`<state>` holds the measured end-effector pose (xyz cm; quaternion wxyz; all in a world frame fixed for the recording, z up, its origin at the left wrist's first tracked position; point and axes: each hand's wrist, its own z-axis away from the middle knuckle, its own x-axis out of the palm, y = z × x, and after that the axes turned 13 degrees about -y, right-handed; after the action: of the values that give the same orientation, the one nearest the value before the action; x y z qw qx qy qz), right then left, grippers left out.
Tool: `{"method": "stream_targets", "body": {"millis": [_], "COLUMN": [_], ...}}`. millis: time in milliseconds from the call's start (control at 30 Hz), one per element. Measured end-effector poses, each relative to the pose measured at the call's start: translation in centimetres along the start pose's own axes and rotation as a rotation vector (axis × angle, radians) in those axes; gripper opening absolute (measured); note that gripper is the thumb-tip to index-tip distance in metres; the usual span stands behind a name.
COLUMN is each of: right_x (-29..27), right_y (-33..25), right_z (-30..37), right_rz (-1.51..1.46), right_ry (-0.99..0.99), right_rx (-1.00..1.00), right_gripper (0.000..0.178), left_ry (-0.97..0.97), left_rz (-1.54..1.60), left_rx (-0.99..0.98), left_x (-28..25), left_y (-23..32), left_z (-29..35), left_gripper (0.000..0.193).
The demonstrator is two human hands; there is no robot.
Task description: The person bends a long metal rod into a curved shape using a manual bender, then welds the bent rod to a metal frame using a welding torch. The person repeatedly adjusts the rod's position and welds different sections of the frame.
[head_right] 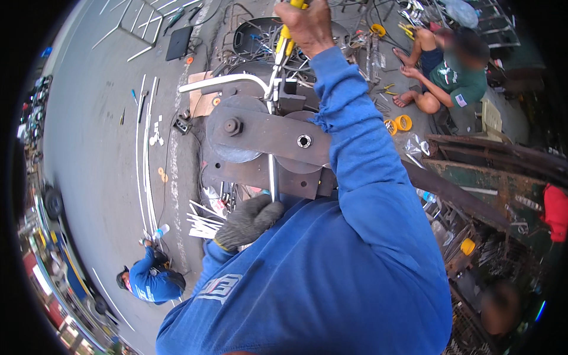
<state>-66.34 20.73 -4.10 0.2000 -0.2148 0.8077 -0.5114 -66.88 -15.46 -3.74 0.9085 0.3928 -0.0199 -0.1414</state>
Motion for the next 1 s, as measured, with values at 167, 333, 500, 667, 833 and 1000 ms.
{"method": "stream_targets", "body": {"millis": [167, 333, 500, 667, 833, 1000], "right_x": [0.0, 0.0, -4.9, -12.0, -12.5, -6.6], "right_y": [0.7, 3.6, 4.9, 4.1, 3.1, 3.5], "right_z": [0.0, -1.1, -4.5, -9.5, -9.3, -7.3], "right_rz": [-0.155, -0.428, -0.430, -0.710, -0.720, -0.368], "right_ry": [0.025, 0.196, 0.298, -0.057, -0.722, -1.084], "right_rx": [0.008, 0.038, -0.074, 0.135, 0.475, 0.624], "right_gripper": [0.030, 0.030, 0.041, 0.023, 0.037, 0.036], "left_ry": [0.107, 0.133, 0.343, 0.379, 0.441, 0.474], "left_rz": [0.435, 0.759, 0.092, 0.412, 0.235, 0.246], "left_rx": [0.037, 0.139, 0.357, 0.063, 0.162, 0.117], "left_x": [3.6, 5.5, 5.9, 5.8, 5.7, 7.1], "left_y": [-1.1, -3.4, -3.2, 0.0, 0.7, -1.0], "left_z": [-2.1, -3.1, -2.4, -1.4, -1.3, -2.0], "left_gripper": [0.035, 0.030, 0.024, 0.029, 0.048, 0.045]}}
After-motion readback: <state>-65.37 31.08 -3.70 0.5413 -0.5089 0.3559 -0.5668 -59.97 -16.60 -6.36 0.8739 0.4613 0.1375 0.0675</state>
